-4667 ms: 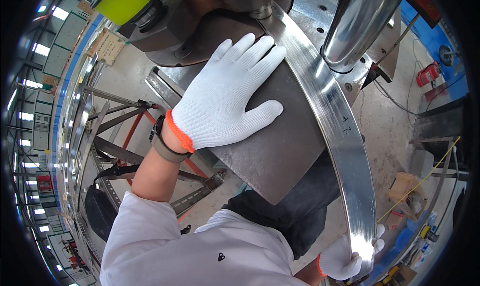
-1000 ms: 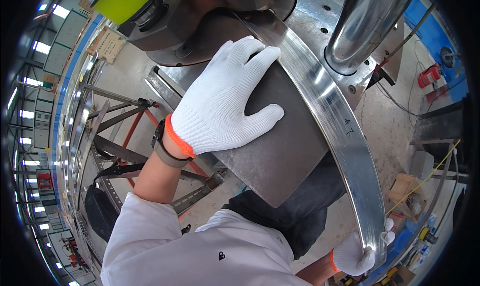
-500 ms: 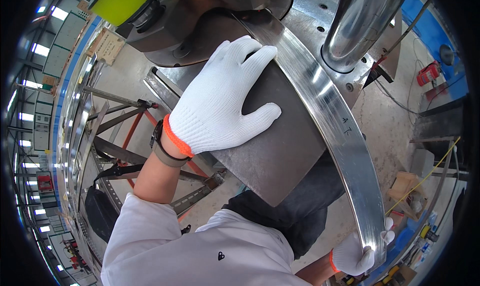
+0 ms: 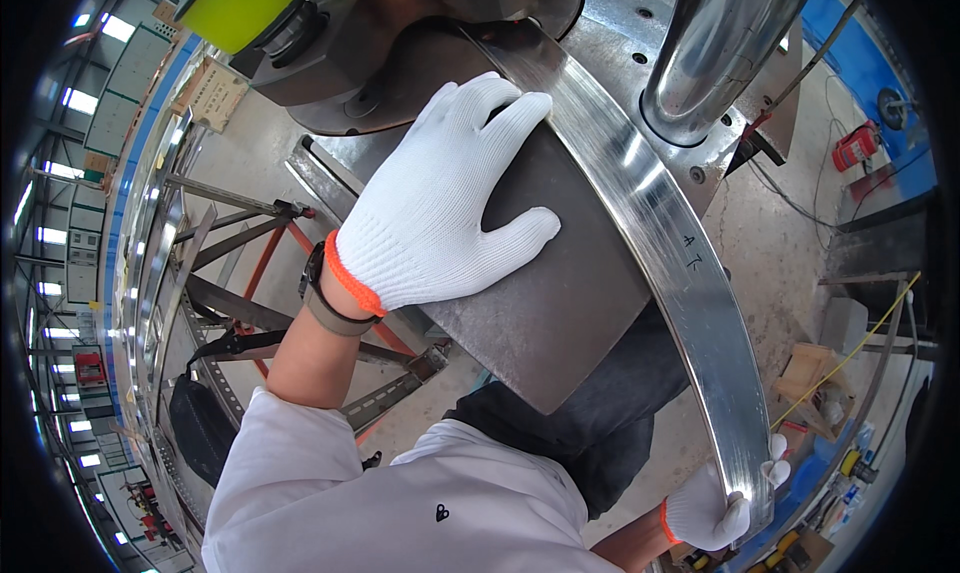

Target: The person positions a metal sheet under a press brake and bends it along a straight edge. They repeatedly reposition the sheet to bend different sections, using gloved hands to hold and align the material during each press cycle.

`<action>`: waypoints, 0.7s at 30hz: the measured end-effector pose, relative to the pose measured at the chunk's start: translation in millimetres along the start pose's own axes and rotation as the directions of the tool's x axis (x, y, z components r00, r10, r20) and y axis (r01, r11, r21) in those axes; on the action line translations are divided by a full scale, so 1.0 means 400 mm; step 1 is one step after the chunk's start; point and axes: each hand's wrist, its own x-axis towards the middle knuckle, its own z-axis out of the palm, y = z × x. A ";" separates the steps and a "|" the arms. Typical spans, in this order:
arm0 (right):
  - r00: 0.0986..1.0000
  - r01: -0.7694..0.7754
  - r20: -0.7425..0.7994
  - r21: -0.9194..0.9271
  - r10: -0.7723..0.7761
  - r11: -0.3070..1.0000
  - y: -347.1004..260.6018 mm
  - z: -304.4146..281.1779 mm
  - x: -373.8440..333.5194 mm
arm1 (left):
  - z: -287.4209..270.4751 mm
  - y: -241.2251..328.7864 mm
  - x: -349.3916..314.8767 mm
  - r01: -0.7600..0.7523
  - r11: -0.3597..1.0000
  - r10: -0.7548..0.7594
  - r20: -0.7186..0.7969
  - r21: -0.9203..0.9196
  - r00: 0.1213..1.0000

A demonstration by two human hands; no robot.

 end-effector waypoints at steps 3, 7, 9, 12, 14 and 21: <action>1.000 0.019 -0.017 -0.006 -0.019 1.000 0.006 0.008 -0.005 | 0.000 -0.001 -0.002 -0.003 1.000 0.003 -0.004 0.003 1.000; 0.997 0.037 -0.066 -0.025 -0.039 0.999 0.009 0.017 -0.008 | 0.000 0.000 -0.001 0.000 1.000 0.000 0.002 -0.007 1.000; 1.000 0.022 -0.022 0.017 -0.021 1.000 0.008 0.010 -0.006 | -0.002 0.003 0.001 0.010 1.000 -0.010 0.010 -0.006 1.000; 0.999 0.034 -0.035 0.029 -0.033 0.999 0.008 -0.005 -0.010 | -0.001 0.004 0.002 0.014 1.000 -0.014 0.012 -0.007 1.000; 0.999 0.039 -0.028 0.048 -0.038 0.998 0.007 -0.016 -0.013 | -0.002 0.005 0.003 0.015 1.000 -0.015 0.012 -0.007 1.000; 0.998 0.012 0.064 0.085 -0.018 0.996 0.005 -0.007 -0.010 | -0.001 0.002 0.000 0.005 1.000 -0.005 0.007 -0.004 1.000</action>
